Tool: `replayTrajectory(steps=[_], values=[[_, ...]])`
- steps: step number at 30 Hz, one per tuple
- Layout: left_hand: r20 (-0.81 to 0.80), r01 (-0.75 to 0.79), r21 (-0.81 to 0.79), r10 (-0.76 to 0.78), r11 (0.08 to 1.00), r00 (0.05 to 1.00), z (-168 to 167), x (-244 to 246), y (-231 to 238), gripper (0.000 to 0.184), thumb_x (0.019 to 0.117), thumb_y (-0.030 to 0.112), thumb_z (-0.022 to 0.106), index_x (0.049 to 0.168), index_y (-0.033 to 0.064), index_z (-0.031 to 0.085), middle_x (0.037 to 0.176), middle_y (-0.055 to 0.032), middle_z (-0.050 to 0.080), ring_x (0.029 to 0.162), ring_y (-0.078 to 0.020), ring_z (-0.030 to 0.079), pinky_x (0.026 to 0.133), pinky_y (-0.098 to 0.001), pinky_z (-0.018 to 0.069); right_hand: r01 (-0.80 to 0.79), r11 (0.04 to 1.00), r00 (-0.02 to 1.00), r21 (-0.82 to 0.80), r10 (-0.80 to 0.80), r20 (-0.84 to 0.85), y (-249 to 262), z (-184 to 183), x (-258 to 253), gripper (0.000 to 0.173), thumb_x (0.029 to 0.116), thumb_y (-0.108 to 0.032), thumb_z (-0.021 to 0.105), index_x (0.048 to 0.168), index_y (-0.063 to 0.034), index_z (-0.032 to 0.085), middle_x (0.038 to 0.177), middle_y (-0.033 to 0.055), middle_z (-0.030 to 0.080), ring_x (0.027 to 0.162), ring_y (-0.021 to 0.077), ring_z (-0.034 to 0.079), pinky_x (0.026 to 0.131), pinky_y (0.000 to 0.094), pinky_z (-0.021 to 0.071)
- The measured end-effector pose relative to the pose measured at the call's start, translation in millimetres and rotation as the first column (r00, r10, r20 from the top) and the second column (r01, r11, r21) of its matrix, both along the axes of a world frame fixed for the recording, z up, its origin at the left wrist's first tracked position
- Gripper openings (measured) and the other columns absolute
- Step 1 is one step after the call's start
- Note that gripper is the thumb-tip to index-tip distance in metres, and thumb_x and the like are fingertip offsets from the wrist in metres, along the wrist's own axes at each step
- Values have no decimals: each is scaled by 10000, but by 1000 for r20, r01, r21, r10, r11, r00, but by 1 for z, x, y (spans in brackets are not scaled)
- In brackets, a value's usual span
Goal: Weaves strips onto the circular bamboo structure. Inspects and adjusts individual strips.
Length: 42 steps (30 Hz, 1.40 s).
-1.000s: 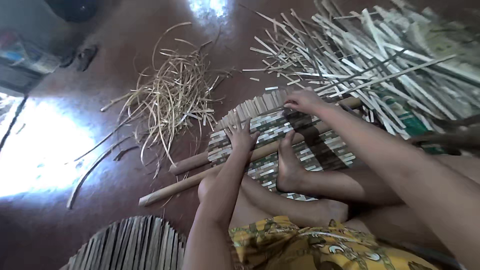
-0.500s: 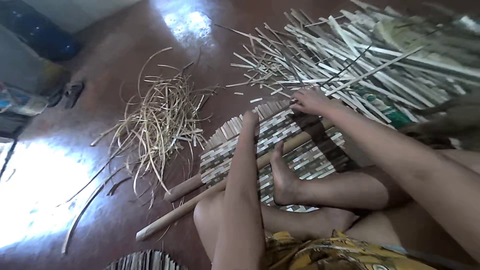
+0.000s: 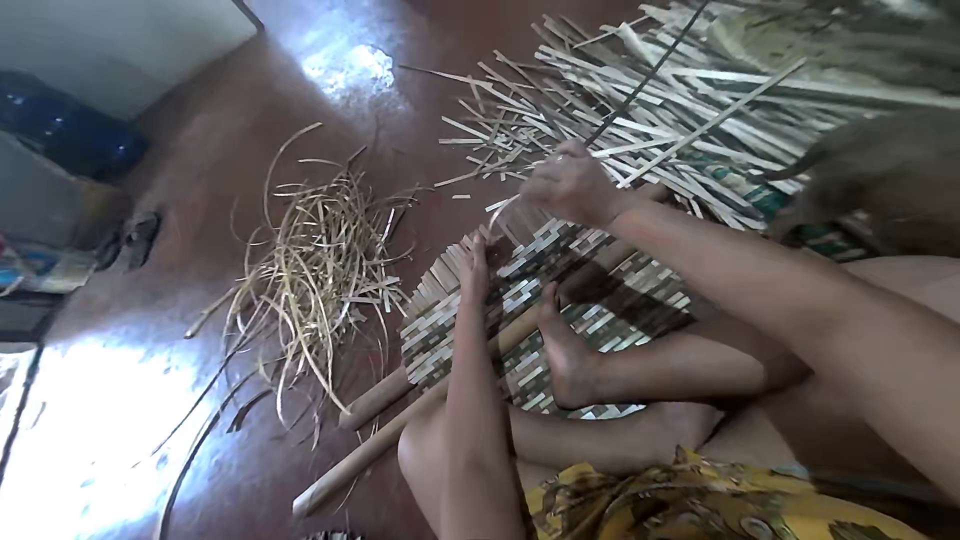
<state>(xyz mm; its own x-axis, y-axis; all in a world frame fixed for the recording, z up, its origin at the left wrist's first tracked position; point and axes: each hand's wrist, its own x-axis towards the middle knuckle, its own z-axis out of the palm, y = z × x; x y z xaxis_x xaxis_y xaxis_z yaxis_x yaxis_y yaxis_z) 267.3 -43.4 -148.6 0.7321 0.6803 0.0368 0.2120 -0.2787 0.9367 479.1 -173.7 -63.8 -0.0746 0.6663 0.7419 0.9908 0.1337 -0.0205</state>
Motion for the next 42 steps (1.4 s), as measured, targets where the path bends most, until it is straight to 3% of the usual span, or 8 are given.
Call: replayTrajectory(steps=[4, 7, 10, 20, 25, 28, 35, 42], values=[[43, 31, -85, -28, 996, 999, 0, 1, 3, 779, 1105, 445, 44, 1239, -25, 651, 1080, -146, 727, 957, -172, 699, 912, -401, 564, 163, 949, 985, -268, -170, -4, 20, 29, -9, 211, 1041, -191, 573, 1043, -28, 708, 955, 184, 729, 900, 371, 709, 871, 554, 509], [-54, -24, -121, 17, 992, 998, 7, 7, -5, 709, 1114, 451, 107, 1342, 5, 609, 1244, -192, 675, 1140, -245, 651, 1034, -459, 490, 292, 497, 832, -817, -553, -39, 27, 36, 18, 297, 1034, -218, 585, 1185, 22, 674, 1141, 284, 683, 1109, 492, 641, 968, 687, 446], [10, -11, -142, 12, 990, 1000, -3, 11, -8, 617, 1127, 371, 131, 1412, 30, 559, 1259, -163, 658, 1102, -192, 650, 1001, -390, 513, 257, 309, 747, -916, -665, -15, 39, 18, 28, 286, 1027, -202, 606, 1129, 52, 688, 1188, 301, 662, 1137, 507, 628, 883, 708, 484], [-23, -9, -112, 6, 994, 1000, 2, 8, -17, 548, 1131, 294, 182, 1410, 62, 592, 1290, -146, 672, 1190, -191, 635, 1060, -398, 478, 207, 337, 772, -918, -633, -58, 88, -24, 27, 280, 1027, -128, 575, 1231, 33, 676, 1263, 280, 651, 1192, 491, 607, 951, 689, 464], [25, -84, -175, 90, 981, 996, -6, 11, -16, 621, 1130, 348, 132, 1358, 12, 601, 1206, -164, 687, 1106, -182, 657, 1007, -382, 509, 208, 530, 875, -822, -476, -86, 57, 3, 46, 299, 1055, -235, 544, 1233, -35, 676, 1155, 250, 695, 1127, 462, 643, 1010, 674, 421], [-26, -169, -198, 167, 966, 986, -9, 14, -16, 628, 1132, 367, 144, 1331, -19, 598, 1219, -181, 667, 1122, -208, 632, 1011, -402, 482, 197, 495, 909, -846, -416, -32, 19, 18, 47, 283, 1061, -241, 543, 1173, -19, 678, 1079, 241, 705, 1082, 445, 658, 1018, 650, 414], [-290, -79, -77, 53, 994, 956, -24, 31, 2, 653, 1116, 463, 120, 1576, 38, 302, 1190, -284, 632, 1009, -376, 642, 905, -537, 516, 11, 374, 892, -928, -423, -160, -4, -53, 79, 296, 1042, -251, 602, 1146, 9, 695, 1133, 260, 688, 1122, 468, 637, 945, 688, 459], [75, -322, 261, 313, 910, 947, -20, 42, -31, 331, 1050, 124, 514, 1332, -47, 531, 1193, -203, 603, 993, -225, 631, 847, -356, 549, -174, 489, 827, -855, -399, -397, 47, -34, 64, 428, 1019, -269, 648, 1357, -7, 618, 1336, 245, 626, 1287, 433, 564, 1099, 658, 379]])
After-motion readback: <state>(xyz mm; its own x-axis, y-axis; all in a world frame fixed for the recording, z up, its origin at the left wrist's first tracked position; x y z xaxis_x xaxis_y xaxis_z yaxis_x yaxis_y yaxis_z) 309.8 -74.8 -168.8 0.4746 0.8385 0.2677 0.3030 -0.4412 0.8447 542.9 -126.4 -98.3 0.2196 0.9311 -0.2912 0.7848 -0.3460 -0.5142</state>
